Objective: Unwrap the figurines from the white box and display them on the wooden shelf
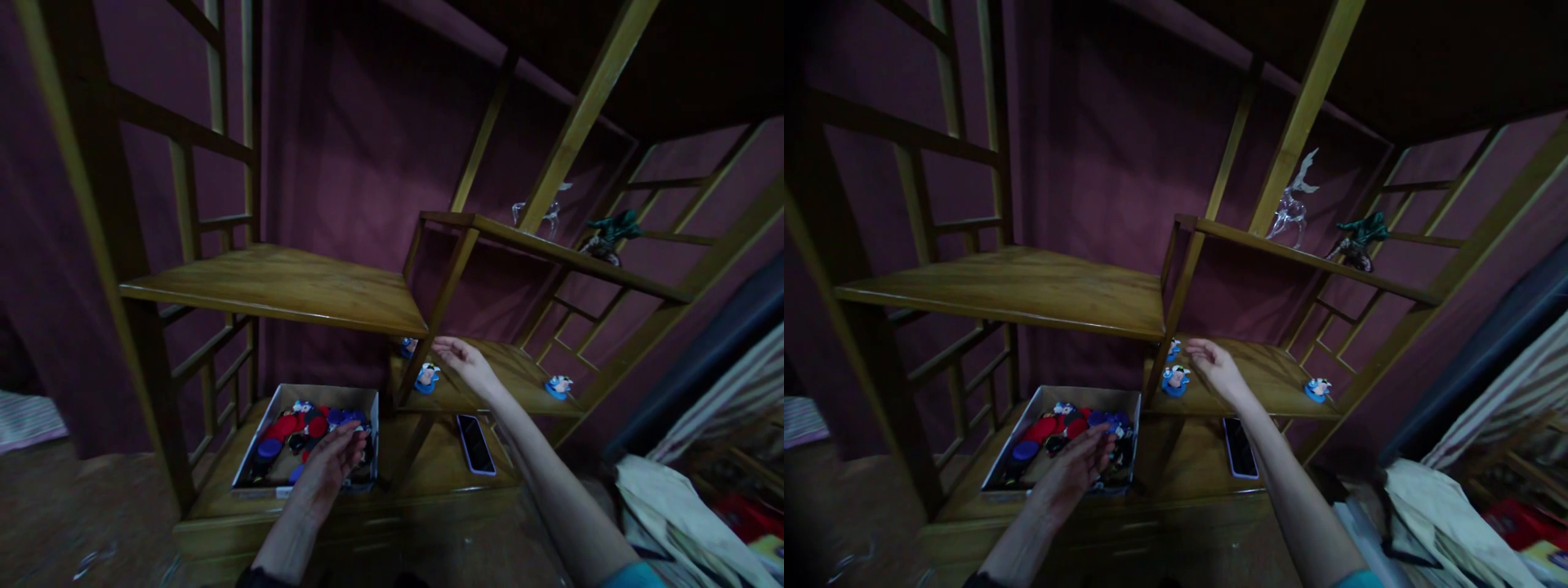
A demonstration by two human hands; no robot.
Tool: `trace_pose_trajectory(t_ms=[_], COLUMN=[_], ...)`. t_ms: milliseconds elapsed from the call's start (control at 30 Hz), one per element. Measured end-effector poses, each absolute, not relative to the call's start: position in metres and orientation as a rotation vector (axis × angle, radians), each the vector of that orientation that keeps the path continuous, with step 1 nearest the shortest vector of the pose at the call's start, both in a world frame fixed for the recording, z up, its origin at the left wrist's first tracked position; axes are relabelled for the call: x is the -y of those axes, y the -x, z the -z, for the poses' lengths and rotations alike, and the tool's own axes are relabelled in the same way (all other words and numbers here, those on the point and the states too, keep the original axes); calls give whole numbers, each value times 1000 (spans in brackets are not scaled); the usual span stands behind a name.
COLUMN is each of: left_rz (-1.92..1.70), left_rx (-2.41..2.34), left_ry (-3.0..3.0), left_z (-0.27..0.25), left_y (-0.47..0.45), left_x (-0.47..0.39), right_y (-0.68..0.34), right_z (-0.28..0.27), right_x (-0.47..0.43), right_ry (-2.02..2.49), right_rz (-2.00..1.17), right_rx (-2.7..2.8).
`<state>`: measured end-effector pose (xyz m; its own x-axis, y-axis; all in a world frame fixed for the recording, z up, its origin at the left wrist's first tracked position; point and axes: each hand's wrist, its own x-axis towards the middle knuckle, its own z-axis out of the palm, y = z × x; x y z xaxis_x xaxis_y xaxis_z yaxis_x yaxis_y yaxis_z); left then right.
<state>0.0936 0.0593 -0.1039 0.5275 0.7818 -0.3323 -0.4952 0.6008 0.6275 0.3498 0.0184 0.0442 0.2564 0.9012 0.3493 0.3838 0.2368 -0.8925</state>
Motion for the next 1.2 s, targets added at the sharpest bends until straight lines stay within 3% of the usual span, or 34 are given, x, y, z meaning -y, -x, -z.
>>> trace_pose_trajectory(t_ms=[200, 433, 800, 967, 1200], left_rz=[-799, -805, -806, -798, -787], left_rx=[-631, -651, -675, -685, -706], left_ry=[-516, -514, -529, -529, -519], left_z=[107, 106, 104, 103, 103], left_y=[-92, -92, -95, -96, -100], left_x=[-61, -61, -61, -61, -62], right_y=[-329, -330, -334, -357, -365], right_z=[-41, -30, -45, -52, -26], right_x=[10, -7, 7, -25, -90], right_ry=[1297, 1475, 1355, 1321, 1346], right_rz=[-725, -531, -744, -583, -708], right_rx=[1475, 1624, 1547, 1365, 1398])
